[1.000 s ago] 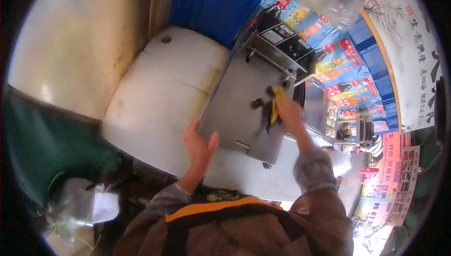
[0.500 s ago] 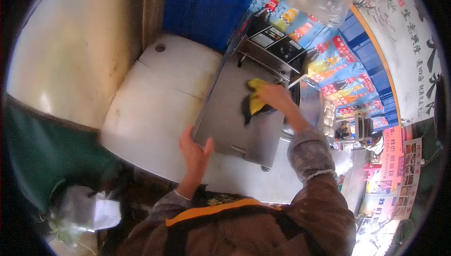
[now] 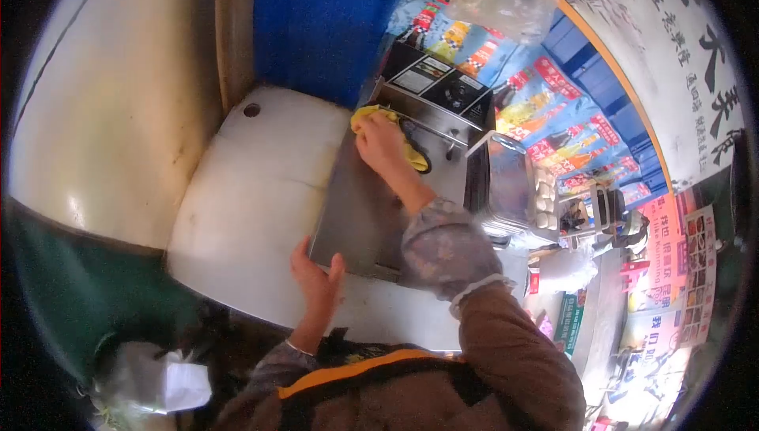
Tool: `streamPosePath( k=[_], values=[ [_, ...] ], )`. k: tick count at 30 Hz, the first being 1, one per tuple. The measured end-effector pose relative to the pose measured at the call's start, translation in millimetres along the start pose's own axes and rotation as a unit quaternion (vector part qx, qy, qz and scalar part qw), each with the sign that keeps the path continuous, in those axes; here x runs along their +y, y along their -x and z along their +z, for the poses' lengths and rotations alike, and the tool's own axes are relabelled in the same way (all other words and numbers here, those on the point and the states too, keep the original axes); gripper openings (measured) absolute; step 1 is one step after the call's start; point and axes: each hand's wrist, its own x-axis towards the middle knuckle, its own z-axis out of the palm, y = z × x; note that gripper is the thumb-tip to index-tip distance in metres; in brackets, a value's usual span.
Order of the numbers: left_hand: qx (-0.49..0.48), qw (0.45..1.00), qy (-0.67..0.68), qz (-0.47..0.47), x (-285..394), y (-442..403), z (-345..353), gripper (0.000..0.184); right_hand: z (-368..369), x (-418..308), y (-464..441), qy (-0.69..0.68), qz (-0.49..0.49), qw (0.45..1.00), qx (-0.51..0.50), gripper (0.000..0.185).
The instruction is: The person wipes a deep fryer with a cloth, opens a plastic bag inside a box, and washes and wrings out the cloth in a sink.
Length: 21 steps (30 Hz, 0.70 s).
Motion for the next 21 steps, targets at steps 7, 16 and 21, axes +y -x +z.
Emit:
streamPosePath(
  k=[7,16,21],
  values=[
    [0.011,0.999,-0.004,0.031,-9,1,0,0.064,-85,79,81,0.132,0.103,0.983,-0.081,0.016],
    [0.014,0.998,0.049,0.024,-9,-1,1,0.063,-42,23,44,-0.011,0.182,0.975,-0.13,0.018],
    [0.017,0.999,-0.005,0.041,-4,0,1,0.061,-45,-55,54,-0.075,0.067,0.97,-0.222,0.032]
  ],
)
